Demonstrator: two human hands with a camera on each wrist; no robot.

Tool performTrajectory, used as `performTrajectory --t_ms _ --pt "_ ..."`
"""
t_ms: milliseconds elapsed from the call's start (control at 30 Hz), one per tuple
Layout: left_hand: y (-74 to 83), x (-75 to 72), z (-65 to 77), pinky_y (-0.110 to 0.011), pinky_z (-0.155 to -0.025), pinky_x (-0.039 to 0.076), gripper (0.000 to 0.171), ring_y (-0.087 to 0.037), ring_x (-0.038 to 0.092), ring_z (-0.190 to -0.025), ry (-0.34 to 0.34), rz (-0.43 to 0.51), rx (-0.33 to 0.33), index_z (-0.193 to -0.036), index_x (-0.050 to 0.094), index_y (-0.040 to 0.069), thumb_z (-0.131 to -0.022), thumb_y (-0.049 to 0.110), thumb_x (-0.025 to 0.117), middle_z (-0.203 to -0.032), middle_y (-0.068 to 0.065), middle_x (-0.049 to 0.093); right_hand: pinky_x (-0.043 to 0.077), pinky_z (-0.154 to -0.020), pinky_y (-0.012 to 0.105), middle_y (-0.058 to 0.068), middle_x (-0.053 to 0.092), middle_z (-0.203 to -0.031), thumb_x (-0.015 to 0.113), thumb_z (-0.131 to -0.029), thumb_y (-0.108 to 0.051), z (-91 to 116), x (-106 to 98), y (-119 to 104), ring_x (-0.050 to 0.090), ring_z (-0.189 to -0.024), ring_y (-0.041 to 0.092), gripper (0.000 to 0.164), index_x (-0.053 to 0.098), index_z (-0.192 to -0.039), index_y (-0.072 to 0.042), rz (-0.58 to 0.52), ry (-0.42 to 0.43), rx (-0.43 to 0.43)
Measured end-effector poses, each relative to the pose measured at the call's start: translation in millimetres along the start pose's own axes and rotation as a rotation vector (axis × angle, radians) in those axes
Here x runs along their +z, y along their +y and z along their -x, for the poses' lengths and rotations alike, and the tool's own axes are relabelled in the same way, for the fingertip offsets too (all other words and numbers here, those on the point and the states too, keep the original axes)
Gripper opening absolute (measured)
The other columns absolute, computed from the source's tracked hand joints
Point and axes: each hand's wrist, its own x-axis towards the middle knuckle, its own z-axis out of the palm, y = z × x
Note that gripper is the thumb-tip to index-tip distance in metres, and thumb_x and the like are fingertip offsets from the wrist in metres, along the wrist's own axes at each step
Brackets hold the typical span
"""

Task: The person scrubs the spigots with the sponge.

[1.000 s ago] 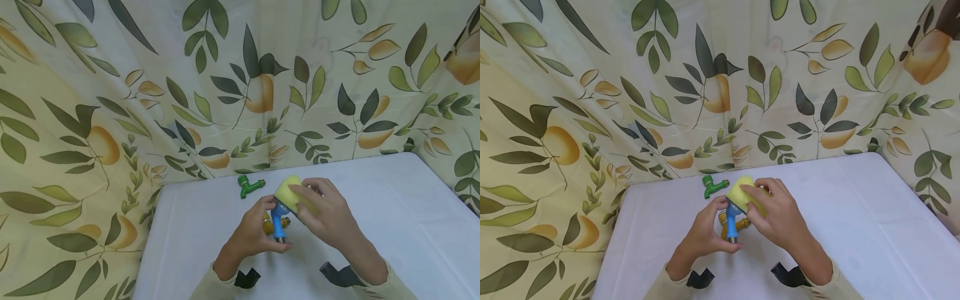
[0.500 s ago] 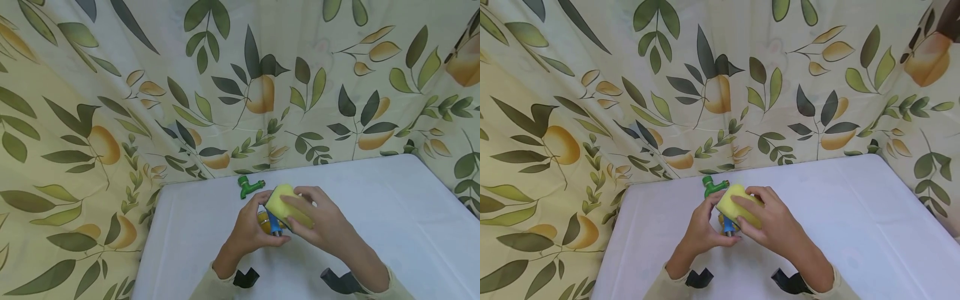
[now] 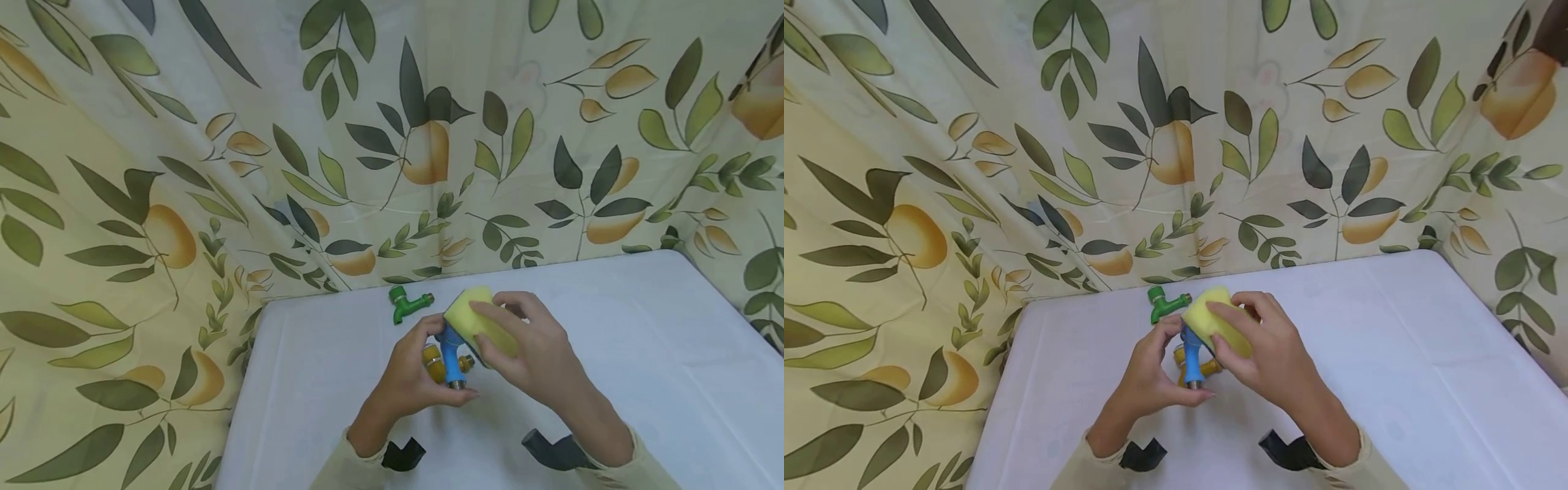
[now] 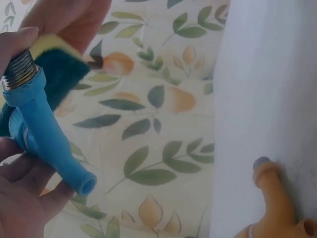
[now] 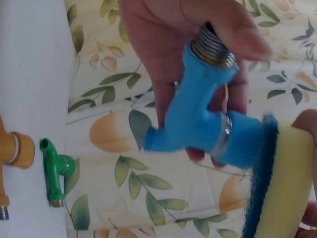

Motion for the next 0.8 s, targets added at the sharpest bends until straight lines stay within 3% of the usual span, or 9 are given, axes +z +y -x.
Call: performTrajectory --t_ms 100,200,367,467,600,700,800 --pt "0.4 0.9 -0.6 -0.031 -0.109 0.051 0.095 -0.013 0.059 -0.126 -0.003 0.009 0.000 -0.139 0.043 0.010 -0.064 0.027 0.099 -0.141 -0.003 0.058 0.060 -0.067 0.031 0.009 0.063 -0.116 0.078 -0.079 -0.023 0.9 -0.8 -0.7 0.060 -0.093 0.018 0.045 0.073 -0.123 -0.018 -0.011 -0.016 0.019" --pt "1.0 1.0 -1.0 -0.031 -0.109 0.051 0.098 -0.012 0.059 -0.126 0.005 0.020 -0.009 -0.141 0.043 0.011 -0.063 0.026 0.099 -0.142 -0.002 0.057 0.058 -0.066 0.027 0.007 0.063 -0.114 0.078 -0.077 -0.023 3.0 -2.4 -0.9 0.059 -0.090 0.015 0.043 0.075 -0.120 -0.020 -0.019 -0.019 0.001" --pt "2.3 1.8 -2.4 -0.031 -0.108 0.052 0.097 -0.014 0.060 -0.126 -0.008 0.003 0.032 -0.139 0.044 0.009 -0.062 0.026 0.100 -0.142 -0.005 0.058 0.059 -0.068 0.027 0.008 0.064 -0.114 0.079 -0.076 -0.018 1.2 -1.1 0.3 0.063 -0.091 0.017 0.046 0.074 -0.121 -0.018 -0.029 0.038 0.069" --pt "2.6 0.7 -2.6 -0.031 -0.108 0.052 0.100 -0.015 0.060 -0.126 -0.008 0.058 0.021 -0.143 0.041 0.009 -0.063 0.022 0.099 -0.141 -0.006 0.058 0.057 -0.071 0.022 0.007 0.063 -0.115 0.079 -0.076 -0.019 3.4 -1.4 -0.1 0.061 -0.093 0.017 0.045 0.074 -0.121 -0.018 -0.072 0.021 0.041" --pt "2.0 -3.1 -1.7 -0.036 -0.112 0.048 0.103 -0.021 0.058 -0.131 0.008 0.306 -0.033 -0.148 0.036 0.010 -0.064 0.003 0.096 -0.145 -0.011 0.054 0.051 -0.080 0.009 0.004 0.064 -0.114 0.079 -0.075 -0.016 6.0 -1.1 2.2 0.061 -0.094 0.016 0.047 0.074 -0.121 -0.017 -0.108 0.035 0.047" --pt "2.6 -4.7 -2.2 -0.037 -0.114 0.046 0.110 -0.023 0.054 -0.135 0.028 0.534 -0.071 -0.157 0.025 0.013 -0.072 0.014 0.094 -0.147 -0.018 0.048 0.045 -0.087 0.003 0.005 0.064 -0.114 0.081 -0.075 -0.014 8.7 4.0 0.8 0.061 -0.097 0.015 0.051 0.071 -0.125 -0.015 -0.100 0.055 0.116" --pt "3.7 -6.5 -6.1 -0.034 -0.111 0.049 0.111 -0.019 0.052 -0.132 0.076 0.749 -0.072 -0.161 0.018 0.011 -0.079 0.032 0.090 -0.143 -0.015 0.045 0.045 -0.089 0.002 0.006 0.063 -0.116 0.081 -0.076 -0.014 15.4 11.5 -2.8 0.060 -0.099 0.016 0.055 0.068 -0.129 -0.013 -0.109 0.041 0.136"
